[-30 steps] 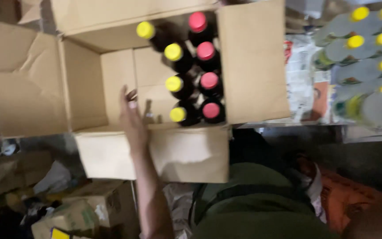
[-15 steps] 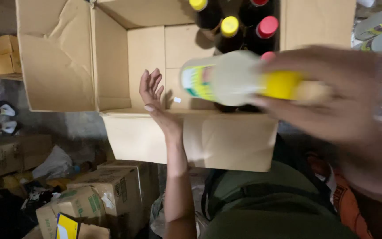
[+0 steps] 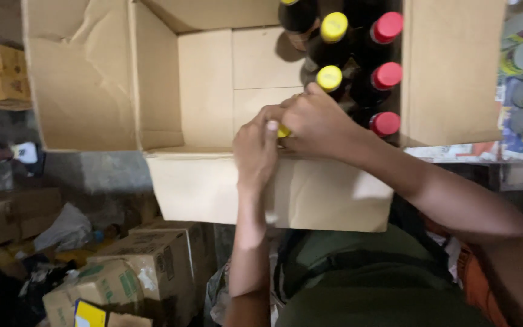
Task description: Packing plastic and glass bottles from a stock area into a cardboard box.
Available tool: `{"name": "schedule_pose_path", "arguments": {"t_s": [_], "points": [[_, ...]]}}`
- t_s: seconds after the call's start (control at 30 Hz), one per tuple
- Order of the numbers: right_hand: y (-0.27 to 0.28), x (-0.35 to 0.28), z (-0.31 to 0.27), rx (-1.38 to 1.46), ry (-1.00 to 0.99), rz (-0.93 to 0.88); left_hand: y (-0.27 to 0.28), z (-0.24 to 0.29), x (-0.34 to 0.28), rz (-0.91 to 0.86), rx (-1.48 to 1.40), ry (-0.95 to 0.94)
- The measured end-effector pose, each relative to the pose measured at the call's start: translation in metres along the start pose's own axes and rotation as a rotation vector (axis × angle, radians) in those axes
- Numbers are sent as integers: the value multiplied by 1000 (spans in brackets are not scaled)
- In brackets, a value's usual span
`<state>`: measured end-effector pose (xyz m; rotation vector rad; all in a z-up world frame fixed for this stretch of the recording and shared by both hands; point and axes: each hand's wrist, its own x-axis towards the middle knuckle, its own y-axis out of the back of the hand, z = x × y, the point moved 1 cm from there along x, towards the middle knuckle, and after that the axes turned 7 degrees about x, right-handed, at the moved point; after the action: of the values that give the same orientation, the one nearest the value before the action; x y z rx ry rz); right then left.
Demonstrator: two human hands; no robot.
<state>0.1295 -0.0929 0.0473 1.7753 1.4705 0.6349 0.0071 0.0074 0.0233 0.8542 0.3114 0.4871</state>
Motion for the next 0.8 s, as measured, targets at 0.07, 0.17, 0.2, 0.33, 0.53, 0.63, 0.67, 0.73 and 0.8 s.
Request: {"name": "schedule_pose_path", "arguments": {"t_s": [0.07,0.17,0.2,0.33,0.53,0.63,0.67,0.73,0.8], "points": [[-3,-2,4,34,-48,-15,0,-1,3,0,-30,-30],[9,-19,0,93,54,118,-1,-3,3,-37,-33,5],[23,-29,0,83,29,124,-3,-5,4,-52,-47,-12],[66,-85,18,251,63,349,-5,0,4,-52,26,-27],[78,-209,136,316,-185,843,-5,13,1,44,130,-130],[59,-293,208,209,-403,995,-7,9,1,108,105,-172],[52,-323,230,194,-532,1067,-8,7,1,143,43,-209],[32,-381,277,145,-684,1085,-11,5,0,172,6,-222],[2,-437,323,99,-839,1099,-11,8,-2,200,-30,-236]]}}
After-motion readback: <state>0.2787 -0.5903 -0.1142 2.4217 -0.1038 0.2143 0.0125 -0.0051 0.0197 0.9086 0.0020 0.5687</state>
